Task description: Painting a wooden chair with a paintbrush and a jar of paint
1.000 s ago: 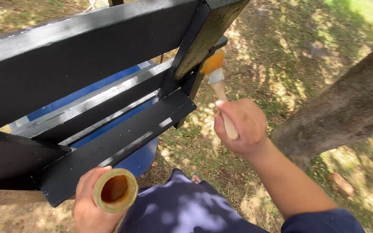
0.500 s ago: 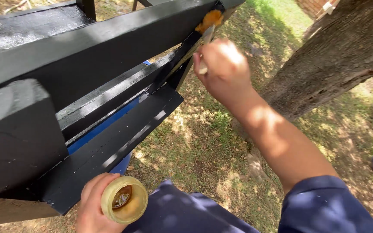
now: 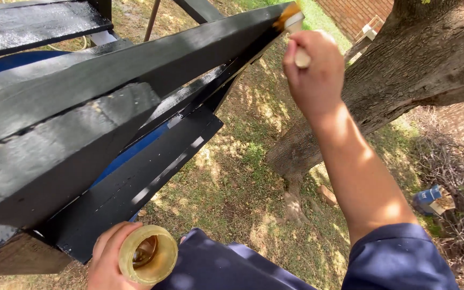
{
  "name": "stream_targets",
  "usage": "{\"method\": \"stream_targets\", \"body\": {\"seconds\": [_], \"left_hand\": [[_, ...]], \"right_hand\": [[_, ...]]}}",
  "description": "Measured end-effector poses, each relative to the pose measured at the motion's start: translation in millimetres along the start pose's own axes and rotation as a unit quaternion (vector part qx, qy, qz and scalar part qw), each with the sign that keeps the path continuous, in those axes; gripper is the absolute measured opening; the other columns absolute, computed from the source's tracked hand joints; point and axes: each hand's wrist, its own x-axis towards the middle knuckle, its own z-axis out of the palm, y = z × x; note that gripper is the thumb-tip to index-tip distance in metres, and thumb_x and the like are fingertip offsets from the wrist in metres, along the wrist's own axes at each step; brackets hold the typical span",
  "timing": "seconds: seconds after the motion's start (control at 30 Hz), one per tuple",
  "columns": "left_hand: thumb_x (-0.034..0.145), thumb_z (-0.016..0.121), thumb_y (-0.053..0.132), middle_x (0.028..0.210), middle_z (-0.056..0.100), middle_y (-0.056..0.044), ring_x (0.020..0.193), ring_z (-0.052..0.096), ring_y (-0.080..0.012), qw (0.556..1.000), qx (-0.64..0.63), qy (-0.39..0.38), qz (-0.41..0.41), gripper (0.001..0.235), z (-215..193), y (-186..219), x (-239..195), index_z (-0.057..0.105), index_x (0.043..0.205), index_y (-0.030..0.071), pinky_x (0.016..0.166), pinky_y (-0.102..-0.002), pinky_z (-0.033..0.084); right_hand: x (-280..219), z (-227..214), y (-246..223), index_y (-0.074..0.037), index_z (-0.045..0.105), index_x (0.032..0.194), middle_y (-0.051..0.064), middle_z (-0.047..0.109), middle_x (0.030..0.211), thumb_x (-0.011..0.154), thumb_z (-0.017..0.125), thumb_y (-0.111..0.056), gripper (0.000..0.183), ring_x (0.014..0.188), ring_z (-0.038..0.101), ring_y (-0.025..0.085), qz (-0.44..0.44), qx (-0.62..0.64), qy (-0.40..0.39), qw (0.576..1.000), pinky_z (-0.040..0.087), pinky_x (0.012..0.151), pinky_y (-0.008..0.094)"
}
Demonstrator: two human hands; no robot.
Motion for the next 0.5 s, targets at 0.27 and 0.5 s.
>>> {"method": "stream_targets", "body": {"seconds": [0.27, 0.5], "left_hand": [[0.027, 0.089, 0.024, 0.131, 0.063, 0.01, 0.125, 0.056, -0.0136, 0.998, -0.037, 0.043, 0.003, 0.095, -0.4, -0.5, -4.7, 0.071, 0.12, 0.03, 0.102, -0.032, 0.043], [0.031, 0.085, 0.034, 0.131, 0.064, 0.007, 0.12, 0.058, -0.0167, 0.996, -0.024, 0.069, 0.059, 0.092, 5.3, -21.2, -2.6, 0.07, 0.122, 0.029, 0.099, -0.034, 0.045]], "right_hand": [[-37.0, 61.7, -26.2, 0.003, 0.058, 0.083, 0.017, 0.055, 0.078, 0.095, 0.064, 0.003, 0.013, 0.061, 0.055, 0.029, -0.008, 0.015, -0.075, 0.997, 0.05, 0.05, 0.04], [-26.1, 59.8, -19.6, -0.006, 0.069, 0.082, 0.007, 0.063, 0.063, 0.099, 0.065, -0.018, 0.021, 0.048, 0.056, 0.019, 0.086, -0.013, -0.142, 0.986, 0.048, 0.04, 0.033]]}}
